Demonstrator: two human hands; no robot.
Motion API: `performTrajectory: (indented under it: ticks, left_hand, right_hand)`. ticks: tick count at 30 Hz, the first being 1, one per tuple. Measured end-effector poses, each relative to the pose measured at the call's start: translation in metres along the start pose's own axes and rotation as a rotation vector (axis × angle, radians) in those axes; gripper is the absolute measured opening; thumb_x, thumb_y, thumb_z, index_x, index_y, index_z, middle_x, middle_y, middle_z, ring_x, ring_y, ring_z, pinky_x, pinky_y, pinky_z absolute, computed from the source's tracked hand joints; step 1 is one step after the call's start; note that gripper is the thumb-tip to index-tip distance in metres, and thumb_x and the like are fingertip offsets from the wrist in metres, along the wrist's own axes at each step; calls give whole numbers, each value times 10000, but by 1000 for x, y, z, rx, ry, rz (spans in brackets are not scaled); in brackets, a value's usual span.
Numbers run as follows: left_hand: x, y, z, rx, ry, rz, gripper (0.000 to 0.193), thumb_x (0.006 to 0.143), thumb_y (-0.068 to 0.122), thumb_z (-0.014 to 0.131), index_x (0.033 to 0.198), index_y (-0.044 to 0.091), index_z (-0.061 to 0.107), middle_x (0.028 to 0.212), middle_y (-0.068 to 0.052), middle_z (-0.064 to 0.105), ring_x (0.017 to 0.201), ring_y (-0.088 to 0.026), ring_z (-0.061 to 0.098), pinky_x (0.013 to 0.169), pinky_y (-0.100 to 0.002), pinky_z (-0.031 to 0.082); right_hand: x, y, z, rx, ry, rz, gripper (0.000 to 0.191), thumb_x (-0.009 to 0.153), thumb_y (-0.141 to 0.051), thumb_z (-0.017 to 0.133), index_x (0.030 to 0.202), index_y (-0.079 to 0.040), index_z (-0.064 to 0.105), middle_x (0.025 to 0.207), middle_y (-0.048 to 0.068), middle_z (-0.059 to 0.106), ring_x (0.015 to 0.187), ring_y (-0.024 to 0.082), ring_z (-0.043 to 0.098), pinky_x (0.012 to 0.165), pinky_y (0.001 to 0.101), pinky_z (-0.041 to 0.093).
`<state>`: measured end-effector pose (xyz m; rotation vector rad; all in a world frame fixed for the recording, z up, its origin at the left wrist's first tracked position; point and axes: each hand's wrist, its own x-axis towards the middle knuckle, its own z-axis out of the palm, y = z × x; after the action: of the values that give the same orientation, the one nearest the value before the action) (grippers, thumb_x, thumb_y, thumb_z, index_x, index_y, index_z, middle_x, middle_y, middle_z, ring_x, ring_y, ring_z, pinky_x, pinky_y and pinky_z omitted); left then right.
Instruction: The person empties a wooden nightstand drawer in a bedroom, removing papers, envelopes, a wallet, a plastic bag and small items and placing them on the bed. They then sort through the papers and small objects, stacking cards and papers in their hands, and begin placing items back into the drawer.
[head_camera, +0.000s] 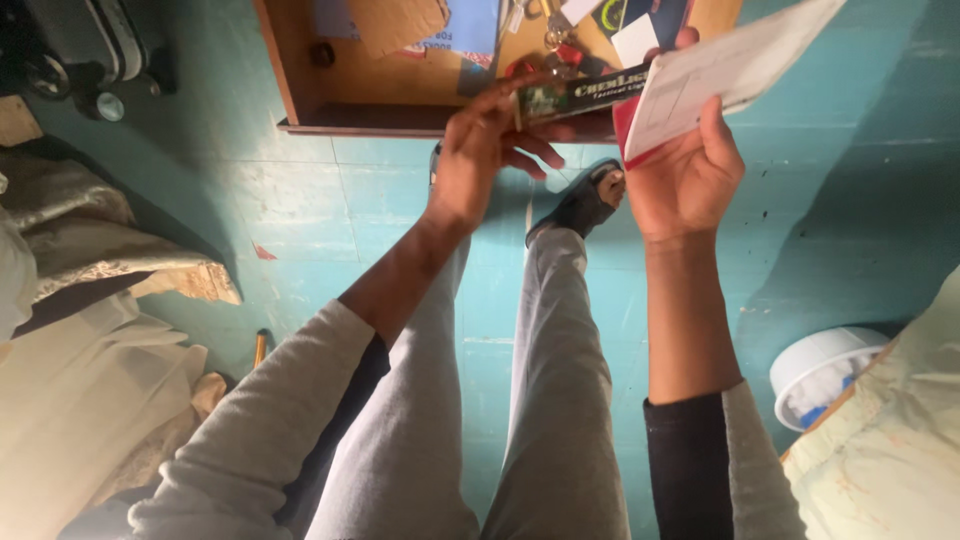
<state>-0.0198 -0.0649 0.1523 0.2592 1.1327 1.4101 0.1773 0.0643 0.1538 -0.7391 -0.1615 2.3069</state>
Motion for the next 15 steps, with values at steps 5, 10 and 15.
performTrajectory:
  ticks: [5,10,15]
  left_hand:
    - [-11,26,2,-39,-100,-33,583,1107,465,487,1382,-36,608,1113,-140,755,826,-186,724,707,-311,613]
    - [-12,51,4,60,-206,31,365,1066,144,637,1394,-13,609,1151,-84,740,868,-107,692,736,-264,587]
    - [-15,74,1,-2,-139,26,238,1067,16,629,1292,-11,702,1031,-53,737,752,-89,652,696,-254,568]
  right_hand:
    - [-17,4,21,-37,-63,-3,543,1138,-208,566,1621,-58,367,1529,29,484,1433,185,460,1190,406,395]
    - [-24,8,45,-128,-69,-49,572,1121,-209,587,1621,-74,342,1620,14,437,1470,221,409,1299,409,307]
    - [-35,7,72,-83,-125,30,719,1079,-251,628,1682,-46,293,1664,36,370,1540,202,349,1306,467,309]
